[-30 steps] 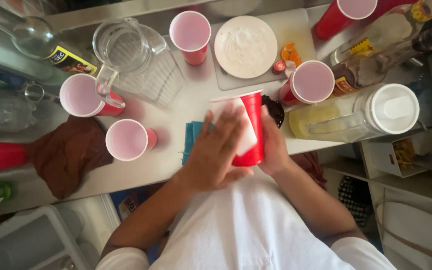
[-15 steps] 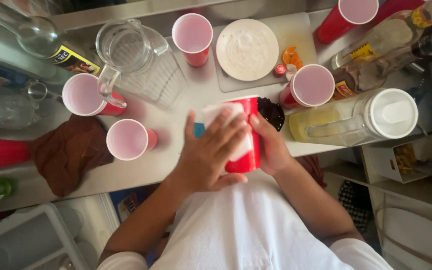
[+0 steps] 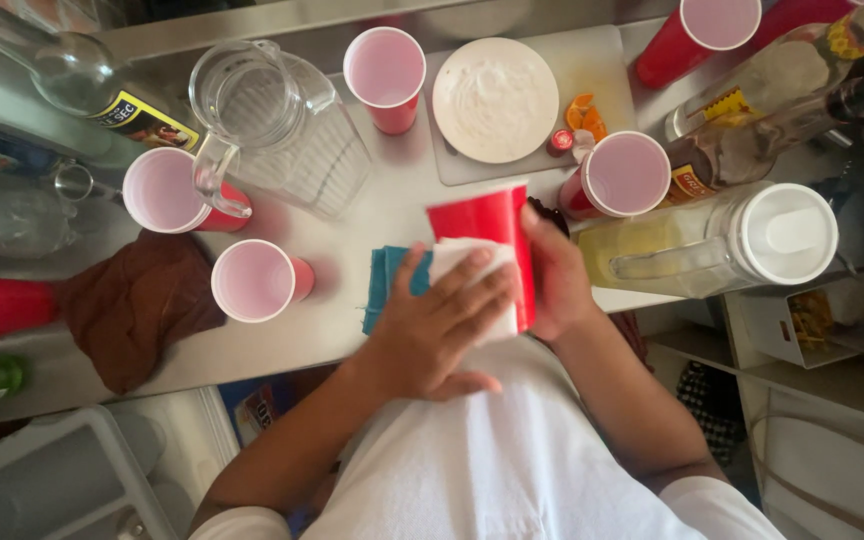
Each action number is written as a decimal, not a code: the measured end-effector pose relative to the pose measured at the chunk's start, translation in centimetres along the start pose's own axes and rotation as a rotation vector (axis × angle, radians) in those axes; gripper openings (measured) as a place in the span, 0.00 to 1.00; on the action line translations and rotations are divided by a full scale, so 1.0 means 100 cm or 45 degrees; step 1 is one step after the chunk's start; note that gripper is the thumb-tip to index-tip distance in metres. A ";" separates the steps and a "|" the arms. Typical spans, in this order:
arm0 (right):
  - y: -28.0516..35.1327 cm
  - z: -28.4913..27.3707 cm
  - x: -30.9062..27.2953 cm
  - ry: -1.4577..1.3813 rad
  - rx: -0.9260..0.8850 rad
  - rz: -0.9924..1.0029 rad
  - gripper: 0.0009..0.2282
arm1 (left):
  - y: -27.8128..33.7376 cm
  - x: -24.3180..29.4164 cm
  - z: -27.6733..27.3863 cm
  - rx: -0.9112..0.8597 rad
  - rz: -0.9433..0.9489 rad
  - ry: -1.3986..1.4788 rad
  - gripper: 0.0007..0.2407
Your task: Wiping a cocktail shaker lid and a red plastic cup with a paper towel.
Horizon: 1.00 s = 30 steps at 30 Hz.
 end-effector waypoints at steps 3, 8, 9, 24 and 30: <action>0.000 -0.024 0.012 0.095 0.109 0.099 0.25 | -0.004 -0.013 -0.004 0.047 -0.070 -0.058 0.35; -0.001 -0.008 0.012 -0.006 0.071 0.077 0.26 | -0.014 -0.013 -0.012 0.055 -0.138 -0.026 0.36; -0.002 -0.001 0.009 -0.056 0.037 0.071 0.26 | -0.015 -0.012 -0.011 0.038 -0.135 -0.004 0.36; -0.003 0.017 0.003 0.145 -0.003 0.028 0.26 | -0.008 -0.018 -0.001 0.021 -0.173 -0.008 0.36; 0.002 0.019 0.002 0.077 -0.112 -0.108 0.24 | -0.008 -0.031 -0.006 0.046 -0.323 0.073 0.42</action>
Point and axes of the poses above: each hand's wrist, its own y-axis away from the middle knuckle, its own z-axis out of the palm, x = y × z, the point moved 9 cm from there along -y, towards the middle knuckle, and after that the axes turned 3 degrees about -y, right-handed, at the moved point
